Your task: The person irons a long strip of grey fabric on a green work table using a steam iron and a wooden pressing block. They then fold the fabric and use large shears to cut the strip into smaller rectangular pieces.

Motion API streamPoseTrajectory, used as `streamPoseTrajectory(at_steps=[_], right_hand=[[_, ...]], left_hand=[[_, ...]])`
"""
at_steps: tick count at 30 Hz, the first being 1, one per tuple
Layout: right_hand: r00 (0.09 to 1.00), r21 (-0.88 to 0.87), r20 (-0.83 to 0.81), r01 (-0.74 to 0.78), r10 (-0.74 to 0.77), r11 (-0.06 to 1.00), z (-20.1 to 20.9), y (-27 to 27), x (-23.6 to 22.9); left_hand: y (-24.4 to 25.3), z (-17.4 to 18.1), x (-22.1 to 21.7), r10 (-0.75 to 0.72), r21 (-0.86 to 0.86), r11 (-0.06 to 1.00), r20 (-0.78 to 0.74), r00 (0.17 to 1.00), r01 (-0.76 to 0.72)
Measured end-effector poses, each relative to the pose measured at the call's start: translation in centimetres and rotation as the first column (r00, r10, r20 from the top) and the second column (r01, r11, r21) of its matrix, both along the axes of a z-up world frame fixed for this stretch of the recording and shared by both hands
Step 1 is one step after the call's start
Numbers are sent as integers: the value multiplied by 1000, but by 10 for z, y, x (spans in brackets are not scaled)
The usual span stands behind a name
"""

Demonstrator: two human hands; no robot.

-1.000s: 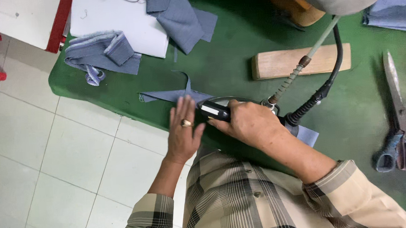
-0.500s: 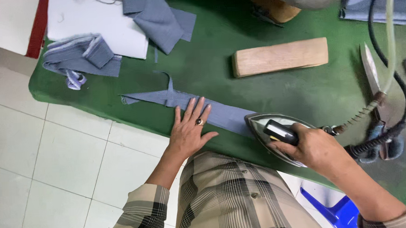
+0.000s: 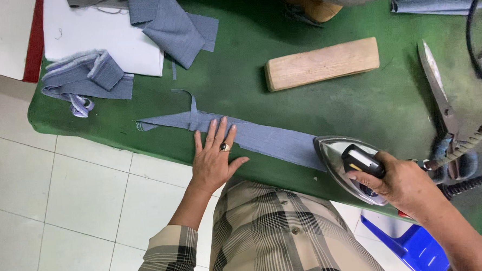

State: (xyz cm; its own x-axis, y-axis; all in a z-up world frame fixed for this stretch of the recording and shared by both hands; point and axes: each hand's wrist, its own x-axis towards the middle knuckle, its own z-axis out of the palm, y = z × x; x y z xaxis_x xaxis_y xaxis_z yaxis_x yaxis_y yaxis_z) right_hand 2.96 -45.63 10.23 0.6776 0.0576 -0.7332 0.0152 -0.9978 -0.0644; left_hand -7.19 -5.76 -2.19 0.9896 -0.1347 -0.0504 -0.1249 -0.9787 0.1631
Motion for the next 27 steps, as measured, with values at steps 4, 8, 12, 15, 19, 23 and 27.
streamPoseTrajectory(at_steps=[4,8,12,15,19,23,27], right_hand=[[999,-15,-41,14,-15,1000,15,11,3],[997,-1,-12,-82,82,997,19,32,-2],[972,110,132,-211,196,971,8,52,-7],[966,145,120,-245,229,959,27,83,2],[966,189,73,-259,250,947,37,113,8],[958,237,88,-287,274,928,38,141,11],[948,299,101,-317,300,900,38,177,16]], left_hand=[[-1,-1,0,-9,62,998,83,996,4],[-2,-2,1,-2,29,1000,54,999,0],[-1,-4,0,9,1,1000,40,999,-9],[0,-9,-3,30,-67,997,68,997,-26],[2,-19,-8,82,-93,993,115,990,-72],[10,-21,-10,105,-60,993,133,986,-98],[22,-14,-9,147,-33,989,65,987,-145]])
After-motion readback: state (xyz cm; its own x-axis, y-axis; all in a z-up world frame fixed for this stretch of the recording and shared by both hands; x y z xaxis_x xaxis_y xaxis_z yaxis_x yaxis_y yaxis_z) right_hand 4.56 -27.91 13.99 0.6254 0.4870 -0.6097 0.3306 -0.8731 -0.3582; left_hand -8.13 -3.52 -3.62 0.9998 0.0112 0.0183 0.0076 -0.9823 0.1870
